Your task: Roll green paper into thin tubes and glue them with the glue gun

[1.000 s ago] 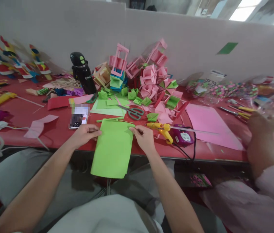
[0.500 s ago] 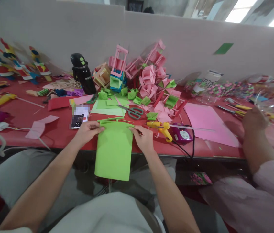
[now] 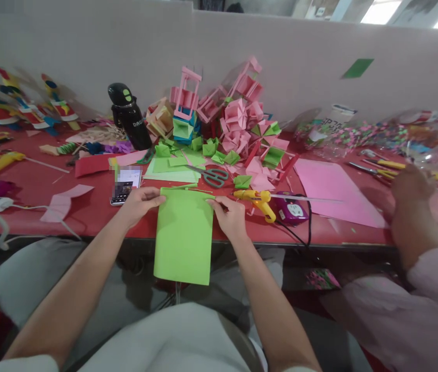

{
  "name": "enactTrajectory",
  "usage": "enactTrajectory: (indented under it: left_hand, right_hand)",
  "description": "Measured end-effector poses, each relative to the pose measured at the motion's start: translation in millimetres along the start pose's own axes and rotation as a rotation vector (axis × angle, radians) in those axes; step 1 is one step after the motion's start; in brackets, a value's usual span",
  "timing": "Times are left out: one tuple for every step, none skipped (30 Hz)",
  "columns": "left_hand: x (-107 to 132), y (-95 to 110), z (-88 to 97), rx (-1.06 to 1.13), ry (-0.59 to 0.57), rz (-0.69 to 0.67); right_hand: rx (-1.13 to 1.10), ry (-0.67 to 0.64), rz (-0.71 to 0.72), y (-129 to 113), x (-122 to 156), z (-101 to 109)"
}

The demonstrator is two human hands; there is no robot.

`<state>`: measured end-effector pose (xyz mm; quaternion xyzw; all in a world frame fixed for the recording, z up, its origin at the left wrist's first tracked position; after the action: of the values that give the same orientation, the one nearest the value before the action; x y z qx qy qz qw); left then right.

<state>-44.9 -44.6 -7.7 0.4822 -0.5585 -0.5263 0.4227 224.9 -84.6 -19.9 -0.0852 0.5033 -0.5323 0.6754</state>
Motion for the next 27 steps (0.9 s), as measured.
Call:
enactTrajectory:
  left_hand:
    - [-1, 0, 0.0, 0.009, -0.005, -0.004]
    - [-2, 0, 0.1, 0.016, -0.001, -0.013]
    - [-3, 0, 0.0, 0.017, 0.012, -0.026]
    - [-5, 0, -0.2, 0.011, 0.03, -0.041]
    - [-6, 0, -0.6, -0.004, 0.049, -0.058]
    - [-7, -1, -1.2, -0.027, 0.07, -0.081]
    - [-8, -1, -2.0, -0.052, 0.085, -0.105]
    - [-8, -2, -2.9, -0.072, 0.093, -0.125]
    - [-9, -3, -3.7, -0.076, 0.093, -0.137]
    - [-9, -4, -4.3, -0.065, 0.084, -0.137]
    - [-9, -5, -4.6, -0.042, 0.075, -0.13]
    - [-8, -6, -4.4, -0.012, 0.071, -0.118]
    - [-8, -7, -3.9, 0.018, 0.069, -0.106]
    - [-8, -7, -3.1, 0.041, 0.071, -0.1]
    - [-7, -8, -2.2, 0.054, 0.075, -0.098]
    - [-6, -8, -1.4, 0.058, 0.07, -0.101]
    - [-6, -9, -0.7, 0.056, 0.07, -0.11]
    - [-5, -9, -0.3, 0.045, 0.074, -0.126]
    - [-4, -9, -0.1, 0.027, 0.087, -0.148]
    - [-4, -9, -0.3, 0.009, 0.108, -0.174]
    - [-3, -9, -0.7, -0.006, 0.125, -0.197]
    - [-3, -10, -1.4, -0.011, 0.131, -0.211]
    - [-2, -10, -2.3, -0.006, 0.126, -0.214]
    - [-2, -10, -3.1, 0.007, 0.111, -0.205]
    - [-2, -10, -3.8, 0.022, 0.096, -0.19]
    - [-1, -10, -4.2, 0.03, 0.089, -0.175]
    - [-1, -10, -4.3, 0.027, 0.094, -0.168]
  right_hand:
    - [0.003, 0.003, -0.007, 0, 0, 0]
    - [0.005, 0.003, -0.013, 1, 0, 0]
    - [0.004, 0.0, -0.017, 1, 0, 0]
    - [0.003, -0.004, -0.02, 1, 0, 0]
    - [0.001, -0.01, -0.023, 1, 0, -1]
    - [-0.001, -0.013, -0.024, 0, 0, -1]
    - [-0.002, -0.014, -0.026, 0, -1, -1]
    - [-0.004, -0.011, -0.028, -1, -1, -2]
    - [-0.006, -0.006, -0.03, -1, -1, -2]
    - [-0.009, 0.0, -0.033, -1, -1, -2]
    - [-0.011, 0.002, -0.035, -1, -1, -2]
    - [-0.013, 0.0, -0.037, -1, -1, -2]
    - [-0.014, -0.004, -0.04, -2, -1, -2]
    - [-0.015, -0.008, -0.043, -2, -1, -3]
    - [-0.016, -0.012, -0.046, -2, -1, -3]
    - [-0.018, -0.015, -0.047, -3, -1, -3]
    - [-0.019, -0.017, -0.045, -4, -1, -4]
    - [-0.019, -0.021, -0.04, -4, -1, -4]
    - [-0.019, -0.026, -0.033, -5, -1, -4]
    - [-0.017, -0.031, -0.025, -6, -1, -5]
    - [-0.015, -0.036, -0.02, -6, -1, -5]
    - [-0.013, -0.04, -0.016, -6, -1, -5]
    - [-0.011, -0.043, -0.015, -6, 0, -5]
    - [-0.01, -0.045, -0.016, -5, 0, -6]
    - [-0.007, -0.044, -0.017, -5, 0, -6]
    - [-0.006, -0.045, -0.016, -4, 0, -6]
    - [-0.006, -0.047, -0.013, -3, 1, -6]
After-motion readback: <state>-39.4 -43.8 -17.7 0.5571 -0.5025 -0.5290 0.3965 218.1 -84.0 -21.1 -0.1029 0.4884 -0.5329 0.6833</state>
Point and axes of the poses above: each hand's wrist, its own x-axis away from the middle knuckle, its own z-axis out of the back of the hand, y = z × x, the point moved 1 cm from there along -x, towards the middle knuckle, and after that the axes turned 7 degrees about x, right-handed, at the moved point
